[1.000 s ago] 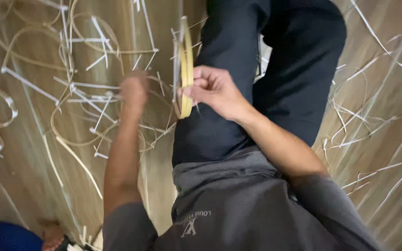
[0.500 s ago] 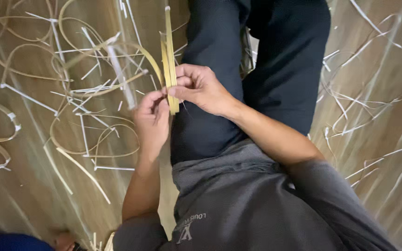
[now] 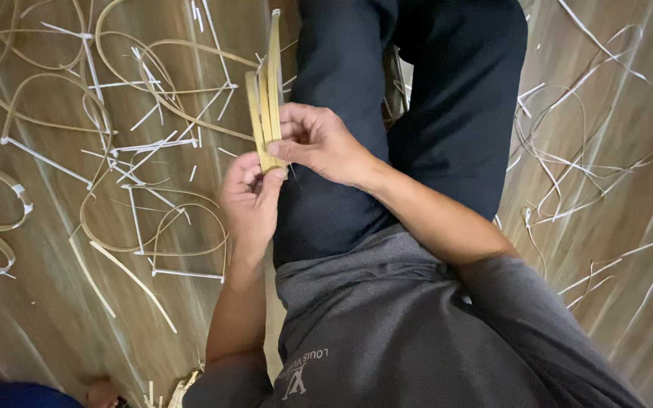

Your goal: The person sits on the floor and assembles a bamboo frame by wrapping white plastic ties around curved bamboo strips. They use scissors to trim excess tie length and continue wrapping additional sections to secure the structure.

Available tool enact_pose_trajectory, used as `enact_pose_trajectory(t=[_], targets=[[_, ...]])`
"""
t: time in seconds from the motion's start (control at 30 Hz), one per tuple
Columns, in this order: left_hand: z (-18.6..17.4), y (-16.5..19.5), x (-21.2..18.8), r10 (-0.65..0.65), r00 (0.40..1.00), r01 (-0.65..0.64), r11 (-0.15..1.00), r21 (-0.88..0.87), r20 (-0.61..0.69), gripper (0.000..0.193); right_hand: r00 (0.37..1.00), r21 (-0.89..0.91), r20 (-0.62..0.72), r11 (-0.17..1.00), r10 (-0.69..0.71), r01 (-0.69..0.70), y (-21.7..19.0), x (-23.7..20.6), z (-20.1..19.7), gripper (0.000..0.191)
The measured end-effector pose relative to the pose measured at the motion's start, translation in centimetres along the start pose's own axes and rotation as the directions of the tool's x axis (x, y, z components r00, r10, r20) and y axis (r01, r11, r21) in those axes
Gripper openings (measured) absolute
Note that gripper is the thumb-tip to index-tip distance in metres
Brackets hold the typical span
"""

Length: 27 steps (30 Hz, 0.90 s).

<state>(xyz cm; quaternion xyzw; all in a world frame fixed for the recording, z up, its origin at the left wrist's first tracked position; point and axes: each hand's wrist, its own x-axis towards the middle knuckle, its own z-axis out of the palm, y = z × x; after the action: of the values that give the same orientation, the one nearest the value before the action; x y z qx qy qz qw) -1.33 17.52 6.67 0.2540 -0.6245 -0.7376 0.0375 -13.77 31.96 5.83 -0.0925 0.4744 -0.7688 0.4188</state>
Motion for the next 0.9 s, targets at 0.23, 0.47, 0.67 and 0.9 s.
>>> enact_pose_trajectory(t=[0.23,0.47,0.67,0.9], targets=[[-7.5,2.6,2.6,0.102,0.959,-0.088,0.994,0.066,-0.265,0.03,0.993,-0.155,-0.004,0.981,0.117,-0.116,0.2,1.5,-0.5,0.035],[-7.4,2.8,1.5,0.127,0.967,-0.094,0.983,0.155,-0.221,0.025,0.988,0.006,0.108,0.993,0.114,-0.115,-0.7,7.7,1.3,0.078],[-6.7,3.6,3.1,0.143,0.942,-0.123,0.989,0.083,-0.303,0.019,0.991,-0.073,0.123,0.997,0.047,-0.038,0.8,8.0,3.0,0.055],[-13.5,5.7,0.7,0.302,0.858,-0.35,0.936,-0.042,-0.415,0.014,0.992,-0.44,-0.031,0.893,-0.124,0.098,1.1,8.7,-0.5,0.052]])
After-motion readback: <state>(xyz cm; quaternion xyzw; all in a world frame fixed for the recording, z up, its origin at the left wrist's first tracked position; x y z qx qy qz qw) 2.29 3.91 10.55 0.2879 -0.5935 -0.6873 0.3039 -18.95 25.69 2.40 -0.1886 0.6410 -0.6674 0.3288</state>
